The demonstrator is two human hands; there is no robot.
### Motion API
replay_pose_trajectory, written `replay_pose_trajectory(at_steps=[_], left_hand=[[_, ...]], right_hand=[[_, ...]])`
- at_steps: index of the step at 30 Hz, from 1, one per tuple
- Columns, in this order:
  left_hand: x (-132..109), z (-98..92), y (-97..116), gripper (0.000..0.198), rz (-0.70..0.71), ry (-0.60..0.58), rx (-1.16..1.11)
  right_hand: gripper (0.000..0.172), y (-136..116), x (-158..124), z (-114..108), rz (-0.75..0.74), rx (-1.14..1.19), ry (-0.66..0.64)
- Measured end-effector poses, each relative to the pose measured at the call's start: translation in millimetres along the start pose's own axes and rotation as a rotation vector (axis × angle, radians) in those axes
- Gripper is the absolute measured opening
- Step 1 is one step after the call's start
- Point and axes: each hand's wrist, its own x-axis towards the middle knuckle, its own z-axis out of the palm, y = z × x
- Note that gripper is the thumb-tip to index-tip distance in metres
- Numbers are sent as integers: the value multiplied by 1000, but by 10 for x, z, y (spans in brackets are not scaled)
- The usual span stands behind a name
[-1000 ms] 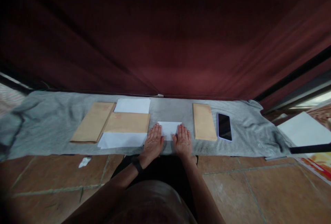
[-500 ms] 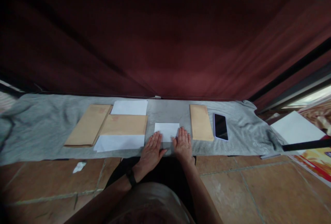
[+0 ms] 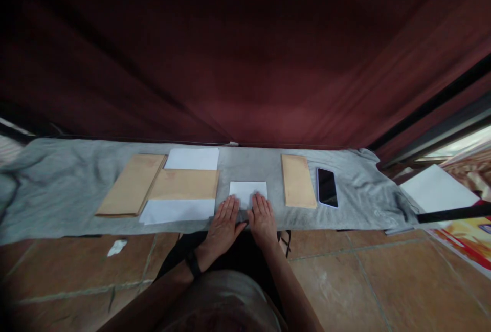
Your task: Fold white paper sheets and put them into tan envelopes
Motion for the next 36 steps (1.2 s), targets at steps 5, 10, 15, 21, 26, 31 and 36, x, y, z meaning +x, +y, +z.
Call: replay_pose_trajectory(at_steps=[5, 10, 15, 21, 26, 31, 36], left_hand=[[55, -91, 18, 62, -11, 2, -41], [351, -96, 133, 54, 21, 23, -98], [599, 100, 97, 56, -25, -33, -67], [584, 216, 18, 62, -26, -58, -28], [585, 198, 21, 66, -3, -76, -28], [604, 264, 17, 65, -13, -71, 2], [616, 293, 15, 61, -49, -70, 2]], right_hand=[[54, -56, -7, -24, -16, -73, -40], [55, -68, 1, -62, -34, -95, -33], [52, -69, 0, -59, -16, -42, -29], [51, -126, 208, -18, 175, 159, -39], [55, -240, 486, 72, 156, 356, -55], [54, -169, 544, 150, 111, 203, -59], [51, -13, 514, 161, 80, 59, -57]])
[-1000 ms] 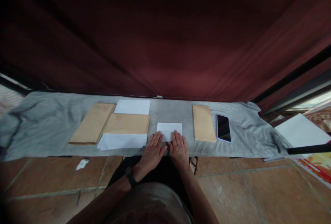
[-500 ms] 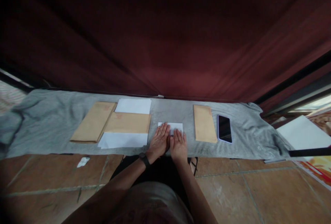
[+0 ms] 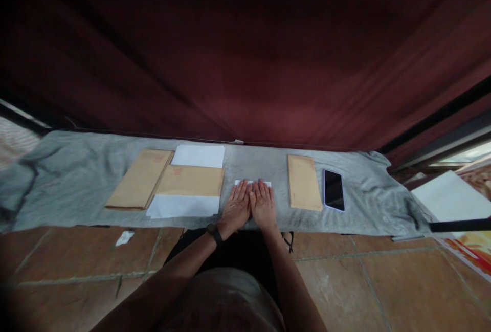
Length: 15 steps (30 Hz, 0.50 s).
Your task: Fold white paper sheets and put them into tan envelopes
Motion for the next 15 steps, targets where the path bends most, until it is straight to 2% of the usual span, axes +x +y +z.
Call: replay_pose_trajectory(at_steps=[9, 15], left_hand=[[-21, 19, -25, 62, -80, 71, -54], [-58, -21, -25, 68, -122, 62, -61]], right_hand=[[57, 144, -125, 64, 13, -79, 81], [62, 253, -244, 67, 43, -125, 150]])
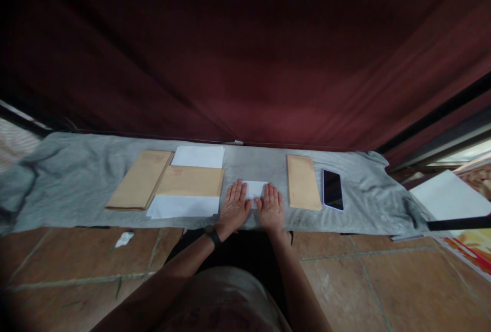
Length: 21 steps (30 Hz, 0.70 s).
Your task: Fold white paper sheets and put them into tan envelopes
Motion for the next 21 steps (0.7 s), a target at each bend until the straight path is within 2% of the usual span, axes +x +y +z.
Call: replay_pose_trajectory(at_steps=[12, 16, 21], left_hand=[[-185, -127, -69, 68, 76, -1, 38], [-230, -205, -76, 62, 121, -50, 70], [-163, -199, -46, 52, 143, -173, 121]], right_hand=[[63, 104, -126, -64, 14, -50, 23], [62, 113, -136, -56, 11, -63, 28], [62, 114, -134, -56, 12, -62, 31]])
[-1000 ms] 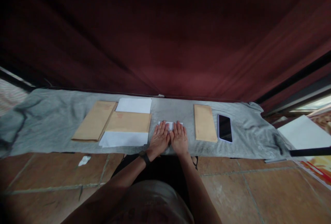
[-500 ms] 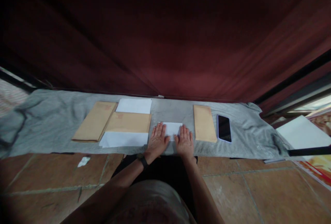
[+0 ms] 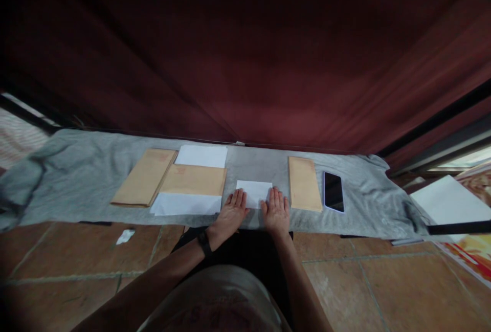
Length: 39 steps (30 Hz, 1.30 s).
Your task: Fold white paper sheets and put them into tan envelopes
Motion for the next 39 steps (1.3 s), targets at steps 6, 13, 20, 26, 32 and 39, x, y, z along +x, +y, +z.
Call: replay_pose_trajectory(at_steps=[6, 13, 20, 26, 32, 39], left_hand=[[-10, -18, 12, 56, 36, -15, -27], [-25, -99, 29, 61, 66, -39, -66], [-9, -237, -46, 57, 75, -157, 35], [-52, -370, -65, 52, 102, -95, 1], [-42, -644, -83, 37, 88, 108, -169], [196, -769, -311, 12, -239, 211, -871]], right_hand=[[60, 14, -47, -6, -3, 3, 29], [55, 32, -80, -42, -12, 15, 16], [55, 85, -89, -186, -110, 165, -92], [43, 158, -27, -214, -62, 343, -90], [33, 193, 198, -404, 32, 619, -89], [42, 124, 449, -725, 365, 861, -67]])
